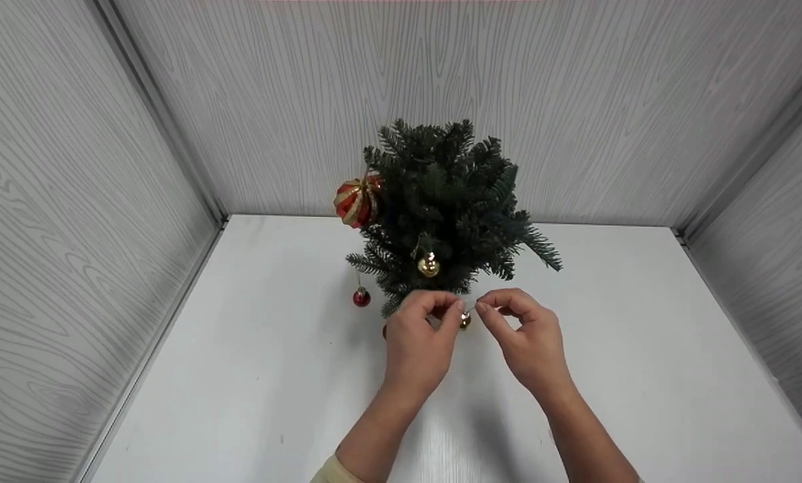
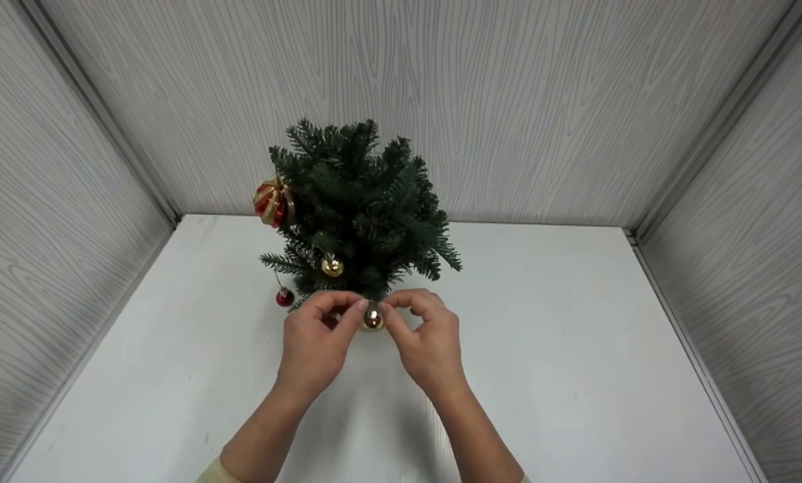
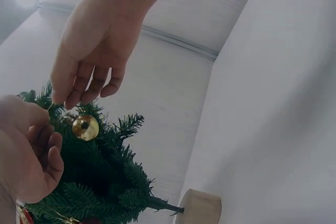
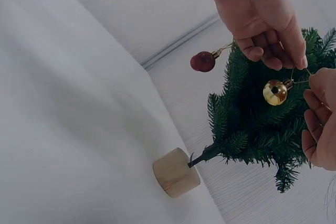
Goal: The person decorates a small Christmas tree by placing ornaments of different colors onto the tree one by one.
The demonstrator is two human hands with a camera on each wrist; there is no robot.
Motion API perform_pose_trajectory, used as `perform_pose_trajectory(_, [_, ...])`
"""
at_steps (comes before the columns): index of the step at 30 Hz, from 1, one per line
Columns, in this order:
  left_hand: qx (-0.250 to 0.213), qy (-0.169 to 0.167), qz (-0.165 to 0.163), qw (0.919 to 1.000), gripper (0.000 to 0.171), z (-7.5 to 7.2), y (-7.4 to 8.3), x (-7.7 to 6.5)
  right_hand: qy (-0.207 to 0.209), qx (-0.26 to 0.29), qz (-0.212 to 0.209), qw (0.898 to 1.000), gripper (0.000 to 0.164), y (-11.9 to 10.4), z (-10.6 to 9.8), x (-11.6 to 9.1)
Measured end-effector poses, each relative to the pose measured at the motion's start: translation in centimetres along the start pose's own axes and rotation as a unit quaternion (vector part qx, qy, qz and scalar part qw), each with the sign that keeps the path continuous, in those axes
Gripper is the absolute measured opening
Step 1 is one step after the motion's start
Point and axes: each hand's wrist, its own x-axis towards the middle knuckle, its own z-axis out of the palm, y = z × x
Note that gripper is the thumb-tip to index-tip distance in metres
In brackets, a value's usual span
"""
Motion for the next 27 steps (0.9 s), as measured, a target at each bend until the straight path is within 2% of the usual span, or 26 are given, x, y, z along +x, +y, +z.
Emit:
perform_pose_trajectory(5, [0.04, 0.099, 0.052, 0.9929, 0.005, 1.4, 0.4, 0.3, 0.018, -0.011, -0.011, 1.0, 0.009, -0.5, 0.3, 1.2])
perform_pose_trajectory(10, [0.062, 0.164, 0.089, 0.9805, 0.008, 2.5, 0.2, 0.7, 0.034, -0.024, -0.018, 0.999, 0.008, -0.8, 0.5, 2.1])
perform_pose_trajectory(17, [0.076, 0.199, 0.072, 0.9744, 0.012, 3.3, 0.2, 1.0, 0.049, -0.03, -0.027, 0.998, 0.005, -1.2, 0.7, 2.9])
perform_pose_trajectory(27, [0.081, 0.234, 0.073, 0.966, 0.012, 4.0, 0.7, 1.7, 0.06, -0.033, -0.018, 0.997, 0.005, -1.6, 0.7, 3.6])
